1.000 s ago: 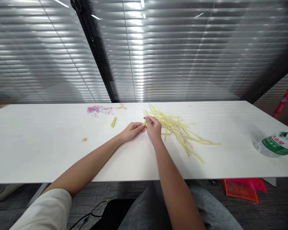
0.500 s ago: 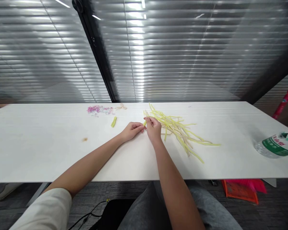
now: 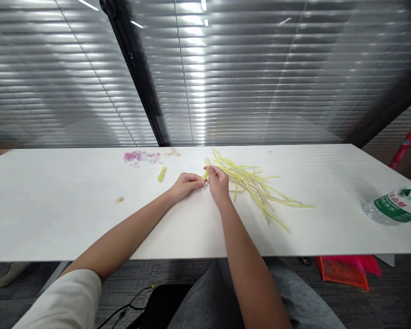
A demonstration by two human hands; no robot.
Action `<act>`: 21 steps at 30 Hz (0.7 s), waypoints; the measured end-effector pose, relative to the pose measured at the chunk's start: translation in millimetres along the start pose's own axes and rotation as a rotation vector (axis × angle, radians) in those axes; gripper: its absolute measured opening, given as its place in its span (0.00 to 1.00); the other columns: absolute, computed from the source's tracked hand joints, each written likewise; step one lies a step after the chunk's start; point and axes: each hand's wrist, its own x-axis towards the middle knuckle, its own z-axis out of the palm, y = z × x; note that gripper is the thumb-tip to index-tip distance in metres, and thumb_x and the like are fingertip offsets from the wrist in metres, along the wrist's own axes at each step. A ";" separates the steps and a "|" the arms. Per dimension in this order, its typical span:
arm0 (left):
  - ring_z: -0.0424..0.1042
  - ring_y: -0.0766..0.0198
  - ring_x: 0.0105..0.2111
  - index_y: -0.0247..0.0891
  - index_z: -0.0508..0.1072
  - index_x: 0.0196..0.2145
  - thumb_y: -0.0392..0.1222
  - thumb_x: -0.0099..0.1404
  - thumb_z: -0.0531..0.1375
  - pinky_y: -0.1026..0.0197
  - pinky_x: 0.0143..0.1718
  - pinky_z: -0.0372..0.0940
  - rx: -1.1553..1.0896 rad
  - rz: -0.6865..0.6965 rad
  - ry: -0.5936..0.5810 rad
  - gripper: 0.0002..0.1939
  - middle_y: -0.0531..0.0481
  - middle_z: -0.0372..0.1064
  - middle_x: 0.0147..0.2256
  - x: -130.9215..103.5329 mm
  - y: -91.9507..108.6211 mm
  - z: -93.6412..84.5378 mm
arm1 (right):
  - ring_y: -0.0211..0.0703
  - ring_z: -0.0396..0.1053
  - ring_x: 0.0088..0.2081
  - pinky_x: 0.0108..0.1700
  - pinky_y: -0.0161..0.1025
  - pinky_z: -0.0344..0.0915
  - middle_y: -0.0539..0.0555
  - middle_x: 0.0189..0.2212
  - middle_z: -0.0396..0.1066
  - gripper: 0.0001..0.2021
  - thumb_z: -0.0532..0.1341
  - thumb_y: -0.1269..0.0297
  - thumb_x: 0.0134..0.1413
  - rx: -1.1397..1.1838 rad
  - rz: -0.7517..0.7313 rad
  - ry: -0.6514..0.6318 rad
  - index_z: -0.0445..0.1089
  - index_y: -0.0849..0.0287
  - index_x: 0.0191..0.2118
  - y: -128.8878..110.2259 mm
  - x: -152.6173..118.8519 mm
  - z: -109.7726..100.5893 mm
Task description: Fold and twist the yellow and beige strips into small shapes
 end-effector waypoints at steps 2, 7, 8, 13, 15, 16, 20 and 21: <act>0.65 0.68 0.25 0.33 0.75 0.22 0.50 0.50 0.67 0.63 0.31 0.60 -0.007 0.001 -0.008 0.15 0.51 0.70 0.22 -0.1 0.5 -0.2 | 0.36 0.64 0.28 0.27 0.32 0.64 0.53 0.31 0.72 0.19 0.58 0.50 0.49 -0.005 -0.003 -0.008 0.73 0.63 0.33 0.2 -0.1 0.1; 0.62 0.70 0.23 0.33 0.74 0.23 0.51 0.54 0.65 0.65 0.27 0.56 0.052 0.022 -0.057 0.16 0.52 0.69 0.22 -0.4 -0.8 -0.3 | 0.35 0.63 0.26 0.27 0.33 0.62 0.53 0.30 0.73 0.18 0.56 0.52 0.50 -0.092 -0.043 0.010 0.74 0.62 0.33 0.8 -0.9 -1.0; 0.61 0.70 0.22 0.32 0.73 0.24 0.51 0.55 0.64 0.65 0.26 0.54 0.069 0.027 -0.065 0.17 0.52 0.68 0.21 -0.5 -1.5 -0.2 | 0.35 0.62 0.25 0.28 0.33 0.62 0.53 0.29 0.73 0.18 0.56 0.52 0.51 -0.111 -0.050 0.014 0.74 0.62 0.33 0.9 -1.0 -1.3; 0.60 0.71 0.22 0.32 0.72 0.25 0.52 0.57 0.63 0.65 0.25 0.53 0.108 0.056 -0.071 0.18 0.52 0.67 0.22 -0.6 -5.5 0.4 | 0.36 0.63 0.26 0.30 0.34 0.61 0.53 0.28 0.72 0.17 0.55 0.54 0.52 -0.172 -0.082 0.032 0.74 0.63 0.32 2.3 -0.6 -2.4; 0.60 0.71 0.22 0.32 0.72 0.25 0.52 0.58 0.62 0.65 0.25 0.53 0.118 0.067 -0.068 0.18 0.52 0.67 0.22 -0.5 -6.6 0.9 | 0.36 0.63 0.26 0.30 0.34 0.61 0.52 0.28 0.72 0.17 0.55 0.54 0.52 -0.179 -0.078 0.032 0.74 0.63 0.33 3.0 -0.5 -2.7; 0.60 0.71 0.22 0.32 0.72 0.25 0.52 0.58 0.62 0.65 0.25 0.53 0.121 0.069 -0.066 0.18 0.52 0.67 0.22 -0.5 -6.9 1.2 | 0.36 0.63 0.26 0.30 0.34 0.61 0.52 0.28 0.72 0.17 0.55 0.54 0.53 -0.179 -0.077 0.033 0.74 0.63 0.33 3.4 -0.5 -2.8; 0.63 0.69 0.24 0.32 0.72 0.26 0.53 0.57 0.63 0.65 0.27 0.55 0.099 0.058 -0.059 0.18 0.50 0.69 0.23 -0.7 -7.3 3.3 | 0.35 0.62 0.25 0.30 0.34 0.61 0.52 0.28 0.73 0.17 0.55 0.54 0.53 -0.178 -0.074 0.038 0.75 0.62 0.33 2.8 -0.8 -3.3; 0.64 0.68 0.25 0.32 0.73 0.26 0.53 0.57 0.63 0.64 0.28 0.57 0.087 0.055 -0.057 0.18 0.50 0.69 0.24 -1.0 -7.0 3.8 | 0.35 0.62 0.25 0.30 0.33 0.61 0.52 0.29 0.73 0.17 0.55 0.53 0.53 -0.165 -0.064 0.040 0.75 0.62 0.33 2.0 -1.0 -3.4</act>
